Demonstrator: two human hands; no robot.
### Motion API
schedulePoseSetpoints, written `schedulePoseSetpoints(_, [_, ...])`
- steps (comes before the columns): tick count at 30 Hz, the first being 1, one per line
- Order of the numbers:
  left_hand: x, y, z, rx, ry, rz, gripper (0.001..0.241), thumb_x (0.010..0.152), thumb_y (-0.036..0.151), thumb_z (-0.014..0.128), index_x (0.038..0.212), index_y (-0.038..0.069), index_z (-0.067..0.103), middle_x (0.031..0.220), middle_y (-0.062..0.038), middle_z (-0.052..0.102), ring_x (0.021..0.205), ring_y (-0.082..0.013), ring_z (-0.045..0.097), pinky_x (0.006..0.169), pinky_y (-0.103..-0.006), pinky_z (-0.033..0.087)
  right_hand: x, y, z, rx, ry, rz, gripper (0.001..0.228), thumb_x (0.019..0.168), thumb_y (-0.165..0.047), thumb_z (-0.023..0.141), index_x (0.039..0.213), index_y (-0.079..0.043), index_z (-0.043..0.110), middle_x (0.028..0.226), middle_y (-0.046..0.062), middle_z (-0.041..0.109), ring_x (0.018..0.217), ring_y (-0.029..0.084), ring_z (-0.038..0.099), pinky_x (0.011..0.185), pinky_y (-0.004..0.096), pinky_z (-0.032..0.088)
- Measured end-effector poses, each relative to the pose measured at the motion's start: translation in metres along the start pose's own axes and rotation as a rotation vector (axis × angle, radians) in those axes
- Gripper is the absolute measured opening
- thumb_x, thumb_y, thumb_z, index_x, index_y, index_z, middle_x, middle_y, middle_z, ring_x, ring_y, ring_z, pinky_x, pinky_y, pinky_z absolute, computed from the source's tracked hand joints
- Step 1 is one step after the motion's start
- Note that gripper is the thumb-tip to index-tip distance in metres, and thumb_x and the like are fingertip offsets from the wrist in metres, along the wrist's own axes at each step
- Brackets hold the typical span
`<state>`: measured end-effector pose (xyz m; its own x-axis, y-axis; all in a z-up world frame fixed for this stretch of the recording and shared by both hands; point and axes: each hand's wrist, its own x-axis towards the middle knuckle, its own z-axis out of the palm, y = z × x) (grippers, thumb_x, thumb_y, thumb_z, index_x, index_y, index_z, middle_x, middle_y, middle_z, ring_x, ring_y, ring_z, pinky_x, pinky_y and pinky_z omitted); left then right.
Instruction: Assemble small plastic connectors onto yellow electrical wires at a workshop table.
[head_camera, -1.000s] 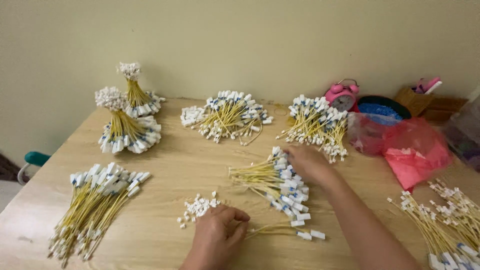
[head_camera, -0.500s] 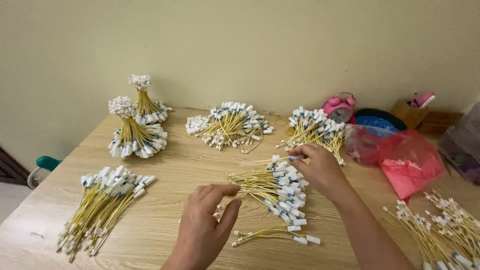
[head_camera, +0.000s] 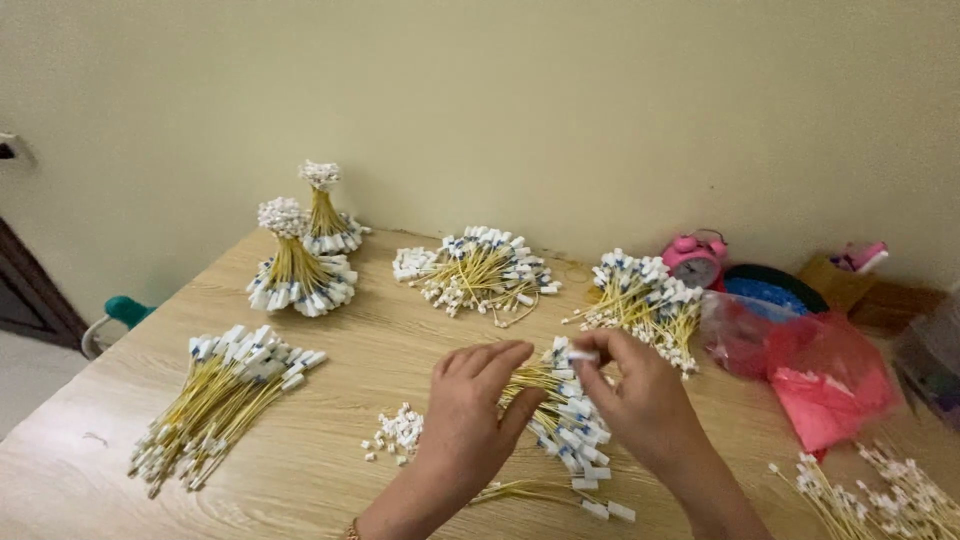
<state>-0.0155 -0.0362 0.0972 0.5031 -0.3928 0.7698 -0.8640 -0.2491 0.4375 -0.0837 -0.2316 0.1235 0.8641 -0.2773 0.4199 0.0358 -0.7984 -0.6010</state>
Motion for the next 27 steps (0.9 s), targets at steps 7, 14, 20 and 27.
schedulePoseSetpoints(7, [-0.006, -0.002, -0.007, -0.199, -0.202, -0.293, 0.016, 0.089, 0.023, 0.076, 0.097, 0.01, 0.08, 0.085, -0.005, 0.078, 0.081, -0.0206, 0.072, 0.087, -0.0394, 0.052, -0.02, -0.016, -0.002, 0.064, -0.109, -0.046, 0.02, 0.084, -0.019, 0.074, 0.1, -0.007, 0.072, 0.087, 0.003, 0.078, 0.082, 0.014, 0.07, 0.07, 0.03, 0.059])
schedulePoseSetpoints(14, [-0.031, -0.043, -0.033, -0.591, -0.379, -0.795, 0.019, 0.093, 0.022, 0.07, 0.097, 0.005, 0.078, 0.079, 0.002, 0.074, 0.071, -0.005, 0.061, 0.065, -0.0238, 0.052, -0.013, 0.036, -0.022, 0.126, -0.134, 0.062, 0.016, 0.088, -0.019, 0.072, 0.101, -0.009, 0.075, 0.091, 0.004, 0.078, 0.087, 0.014, 0.073, 0.078, 0.032, 0.058])
schedulePoseSetpoints(20, [-0.048, -0.043, -0.027, -0.69, -0.344, -0.89, 0.021, 0.094, 0.021, 0.07, 0.096, 0.002, 0.077, 0.08, 0.002, 0.072, 0.072, -0.0046, 0.059, 0.065, -0.0223, 0.05, -0.024, -0.017, 0.023, -0.103, -0.043, -0.45, 0.018, 0.09, -0.022, 0.073, 0.102, -0.009, 0.073, 0.108, 0.01, 0.071, 0.1, 0.022, 0.065, 0.088, 0.035, 0.053])
schedulePoseSetpoints(27, [-0.056, -0.033, -0.028, -0.609, -0.281, -0.861, 0.021, 0.094, 0.021, 0.071, 0.099, 0.001, 0.076, 0.083, 0.0, 0.074, 0.077, -0.0051, 0.062, 0.069, -0.023, 0.053, -0.03, -0.03, 0.059, 0.269, -0.37, 0.033, 0.018, 0.092, -0.022, 0.071, 0.099, -0.006, 0.076, 0.079, 0.003, 0.067, 0.068, 0.011, 0.06, 0.061, 0.029, 0.051])
